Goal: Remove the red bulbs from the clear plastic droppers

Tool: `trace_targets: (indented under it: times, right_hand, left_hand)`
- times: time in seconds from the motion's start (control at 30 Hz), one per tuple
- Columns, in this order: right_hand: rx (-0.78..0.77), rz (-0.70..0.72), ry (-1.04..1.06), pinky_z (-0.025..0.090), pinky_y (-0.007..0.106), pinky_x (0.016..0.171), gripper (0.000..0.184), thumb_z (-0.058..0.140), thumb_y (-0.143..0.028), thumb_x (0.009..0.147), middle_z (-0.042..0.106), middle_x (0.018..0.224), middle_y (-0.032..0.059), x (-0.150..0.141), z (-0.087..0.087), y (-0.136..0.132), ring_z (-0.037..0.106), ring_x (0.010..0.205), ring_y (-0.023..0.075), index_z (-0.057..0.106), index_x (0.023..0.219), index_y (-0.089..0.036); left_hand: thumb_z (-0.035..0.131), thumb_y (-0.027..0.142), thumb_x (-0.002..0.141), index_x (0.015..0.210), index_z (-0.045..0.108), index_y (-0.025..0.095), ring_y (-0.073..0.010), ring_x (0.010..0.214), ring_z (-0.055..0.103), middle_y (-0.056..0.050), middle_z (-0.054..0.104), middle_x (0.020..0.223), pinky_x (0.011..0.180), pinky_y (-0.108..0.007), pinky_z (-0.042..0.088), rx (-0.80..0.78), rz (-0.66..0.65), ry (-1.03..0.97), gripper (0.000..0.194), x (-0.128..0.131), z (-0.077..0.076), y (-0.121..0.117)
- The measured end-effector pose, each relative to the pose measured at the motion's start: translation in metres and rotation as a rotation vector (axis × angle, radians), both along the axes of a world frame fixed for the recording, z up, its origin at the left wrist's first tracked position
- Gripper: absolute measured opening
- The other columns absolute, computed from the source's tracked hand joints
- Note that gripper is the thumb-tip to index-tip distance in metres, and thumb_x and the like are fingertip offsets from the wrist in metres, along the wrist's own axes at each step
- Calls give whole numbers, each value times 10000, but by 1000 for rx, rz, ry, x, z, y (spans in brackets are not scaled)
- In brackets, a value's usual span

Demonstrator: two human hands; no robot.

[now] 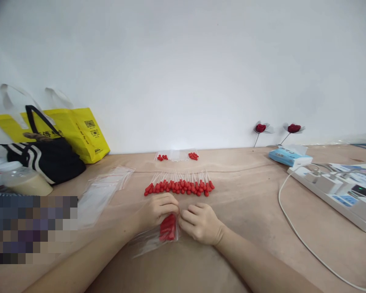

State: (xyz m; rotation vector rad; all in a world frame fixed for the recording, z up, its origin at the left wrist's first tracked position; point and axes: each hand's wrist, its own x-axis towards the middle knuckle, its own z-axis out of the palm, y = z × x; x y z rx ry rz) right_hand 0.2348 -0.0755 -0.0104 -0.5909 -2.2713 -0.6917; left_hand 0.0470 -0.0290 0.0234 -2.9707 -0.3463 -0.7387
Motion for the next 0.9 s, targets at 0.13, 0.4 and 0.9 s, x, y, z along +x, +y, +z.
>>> trace_targets:
  times: [0.13,0.4,0.9]
  right_hand:
    - [36,32,-38,242,281,484,307,343,-118,853,571,639,8,-1,2,-1,413,505,95,528,615,-173]
    - [10,10,-80,223,277,488,302,324,-109,858,501,582,3,-4,0,-2,404,500,96,518,634,-165]
    - [-156,-10,-172,263,264,481,296,331,-109,846,495,607,7,2,1,2,427,563,121,502,612,-168]
  left_hand:
    - [364,119,866,769,577,160,-116,796,520,-12,634,855,704,-245,408,151,-40,103,237,0,5,1]
    - [392,150,867,740,551,186,-113,845,493,3,604,801,749,-244,383,306,-85,192,207,0,5,2]
    - [440,206,837,1033,528,190,-205,1102,437,-72,513,1187,918,-383,364,2,173,188,215,-13,8,-16]
